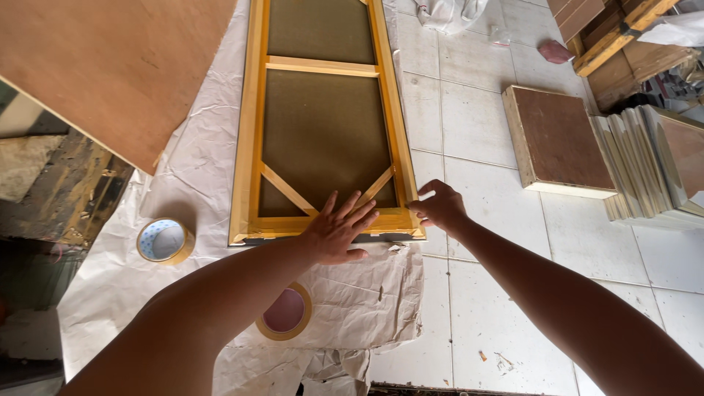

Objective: The person applies masking tape to the edges of a wooden furniture frame lying on a protective sheet. They smooth the tape along the frame's perimeter and corners to secure it in place.

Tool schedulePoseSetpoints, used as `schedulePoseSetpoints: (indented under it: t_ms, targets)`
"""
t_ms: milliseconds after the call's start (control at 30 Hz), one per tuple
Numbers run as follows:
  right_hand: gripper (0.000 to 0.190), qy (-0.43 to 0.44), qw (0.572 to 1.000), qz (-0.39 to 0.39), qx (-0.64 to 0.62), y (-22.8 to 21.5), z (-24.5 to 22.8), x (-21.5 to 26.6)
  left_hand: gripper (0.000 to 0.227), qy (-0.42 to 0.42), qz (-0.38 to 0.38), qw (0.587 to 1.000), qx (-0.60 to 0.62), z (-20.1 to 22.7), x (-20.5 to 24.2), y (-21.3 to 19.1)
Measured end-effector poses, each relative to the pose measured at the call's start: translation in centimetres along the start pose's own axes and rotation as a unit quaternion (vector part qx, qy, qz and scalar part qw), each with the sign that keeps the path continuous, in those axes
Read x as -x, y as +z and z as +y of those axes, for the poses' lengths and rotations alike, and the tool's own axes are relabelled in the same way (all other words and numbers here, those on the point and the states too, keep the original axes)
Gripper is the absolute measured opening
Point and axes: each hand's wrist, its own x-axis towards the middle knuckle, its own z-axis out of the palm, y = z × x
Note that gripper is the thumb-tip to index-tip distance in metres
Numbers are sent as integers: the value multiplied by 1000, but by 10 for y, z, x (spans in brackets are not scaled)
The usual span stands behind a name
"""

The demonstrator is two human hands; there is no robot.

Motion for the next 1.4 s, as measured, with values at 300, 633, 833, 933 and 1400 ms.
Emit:
schedulePoseSetpoints:
  t_ms: [300,633,833,933,1400]
  targets:
    - [27,-22,993,-35,114,6,-7,-3,96,-38,31,999,20,38,-43,-6]
    - [16,-134,972,-13,194,17,-6,-11,100,-32,54,998,13,32,-38,0]
    - [15,-122,976,-6,180,15,-5,-16,98,-33,52,998,20,32,-39,3]
    - [16,-123,979,6,161,18,-3,-20,98,-34,53,998,20,31,-39,1]
    - [16,-117,970,-21,211,24,-4,-12,93,-53,1,998,16,33,-40,-1]
